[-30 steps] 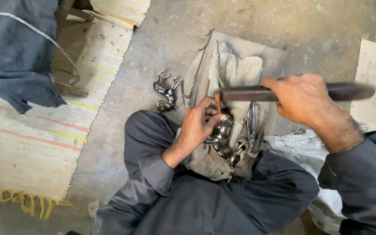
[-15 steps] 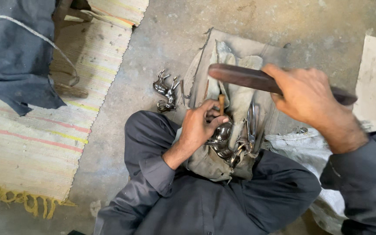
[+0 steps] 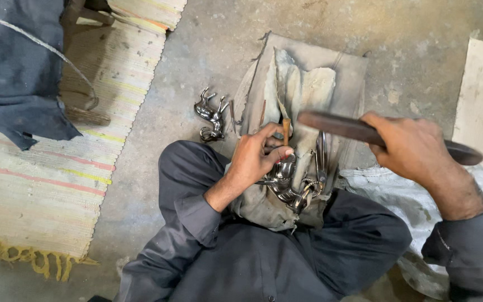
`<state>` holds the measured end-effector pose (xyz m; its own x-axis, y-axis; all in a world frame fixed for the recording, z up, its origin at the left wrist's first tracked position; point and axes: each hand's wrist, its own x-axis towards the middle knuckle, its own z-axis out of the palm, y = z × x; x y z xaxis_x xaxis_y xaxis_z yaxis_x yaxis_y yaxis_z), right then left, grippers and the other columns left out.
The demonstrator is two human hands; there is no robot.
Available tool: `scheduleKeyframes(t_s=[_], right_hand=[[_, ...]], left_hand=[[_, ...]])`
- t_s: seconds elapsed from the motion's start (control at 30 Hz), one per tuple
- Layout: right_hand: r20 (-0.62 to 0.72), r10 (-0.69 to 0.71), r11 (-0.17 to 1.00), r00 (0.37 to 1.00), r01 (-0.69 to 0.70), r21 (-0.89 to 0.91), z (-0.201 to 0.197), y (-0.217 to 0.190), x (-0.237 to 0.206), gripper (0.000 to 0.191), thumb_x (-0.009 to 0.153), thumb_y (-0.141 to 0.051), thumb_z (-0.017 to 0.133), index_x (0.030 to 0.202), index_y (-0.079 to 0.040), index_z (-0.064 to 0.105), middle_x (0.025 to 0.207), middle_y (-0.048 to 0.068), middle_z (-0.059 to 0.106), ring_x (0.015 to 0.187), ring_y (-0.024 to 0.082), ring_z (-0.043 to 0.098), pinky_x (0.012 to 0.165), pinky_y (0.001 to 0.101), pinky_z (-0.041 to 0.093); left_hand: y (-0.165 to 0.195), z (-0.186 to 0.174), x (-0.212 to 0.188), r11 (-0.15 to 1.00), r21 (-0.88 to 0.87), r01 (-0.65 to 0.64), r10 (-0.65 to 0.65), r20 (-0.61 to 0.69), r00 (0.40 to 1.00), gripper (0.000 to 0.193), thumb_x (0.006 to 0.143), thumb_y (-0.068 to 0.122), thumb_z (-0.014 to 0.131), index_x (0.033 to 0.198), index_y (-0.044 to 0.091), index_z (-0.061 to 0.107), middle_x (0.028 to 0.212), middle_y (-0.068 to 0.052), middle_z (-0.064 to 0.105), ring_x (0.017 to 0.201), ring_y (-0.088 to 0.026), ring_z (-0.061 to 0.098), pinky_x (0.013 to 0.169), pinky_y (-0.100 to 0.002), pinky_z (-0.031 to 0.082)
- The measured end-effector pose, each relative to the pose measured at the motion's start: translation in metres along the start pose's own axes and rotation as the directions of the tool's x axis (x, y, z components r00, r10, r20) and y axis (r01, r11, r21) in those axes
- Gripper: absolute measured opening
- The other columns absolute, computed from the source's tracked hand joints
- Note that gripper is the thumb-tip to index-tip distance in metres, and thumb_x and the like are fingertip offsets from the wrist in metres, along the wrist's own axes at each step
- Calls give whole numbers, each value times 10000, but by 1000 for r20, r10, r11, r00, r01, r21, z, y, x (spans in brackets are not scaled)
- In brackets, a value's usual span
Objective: The person sits on the floor and shapes small silver-colored metal animal figurines. They hold a small punch against a figurine with one hand and strike it with a wooden mallet held in the other hand, repositioning the figurine and punch repeatedly to work different spots.
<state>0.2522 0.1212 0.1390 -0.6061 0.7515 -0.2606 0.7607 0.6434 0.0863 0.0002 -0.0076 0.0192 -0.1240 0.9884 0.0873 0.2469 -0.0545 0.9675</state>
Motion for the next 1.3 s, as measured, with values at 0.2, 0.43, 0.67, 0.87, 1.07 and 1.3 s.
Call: scheduleKeyframes(t_s=[0.2,0.43,0.67,0.87,1.07,1.3], right_hand=[[-347,24,963,937,72,261,-4,-12,3,388,887,-170,738,1258,-152,626,898,147,715,779,391,700,676,504,527],[-238,-29,986,971,67,154,-12,-14,11,377,891,-131,717,1252,-182,623,882,110,726,722,365,706,676,510,529],[-150,100,992,984,-86,96,-3,-3,-6,439,805,-168,764,1217,-204,617,868,114,720,816,360,717,684,490,538],[-122,21,1000,992,-20,8,7,3,-20,432,785,-159,762,1193,-225,634,874,77,721,834,341,720,711,482,542],[55,151,951,987,-160,264,16,0,-24,328,852,-253,760,1144,-177,629,754,125,689,740,359,704,671,485,503],[128,100,864,987,-150,481,18,-12,-23,380,842,-380,801,1071,-124,639,699,181,637,667,390,645,606,500,465]], left_hand=[[1,2,-5,1000,2,2,-2,-31,1000,358,904,258,808,1146,73,620,897,-121,800,854,-213,818,703,-316,636],[3,3,3,996,59,-73,70,45,996,407,876,206,814,1227,75,656,944,-131,791,922,-242,805,734,-335,617],[6,-7,17,990,72,-120,104,197,975,440,871,184,801,1271,77,654,953,-140,790,888,-292,776,712,-381,567],[1,-9,16,978,57,-202,185,219,958,404,902,176,801,1267,83,657,982,-124,789,929,-257,796,735,-366,595],[-10,-3,6,972,-230,48,-46,13,999,338,937,114,794,1231,39,647,896,-97,794,804,-85,724,713,-266,606],[-7,14,-23,975,-218,36,-51,-62,997,359,923,100,794,1207,12,593,894,-109,788,812,-91,749,695,-262,618]])
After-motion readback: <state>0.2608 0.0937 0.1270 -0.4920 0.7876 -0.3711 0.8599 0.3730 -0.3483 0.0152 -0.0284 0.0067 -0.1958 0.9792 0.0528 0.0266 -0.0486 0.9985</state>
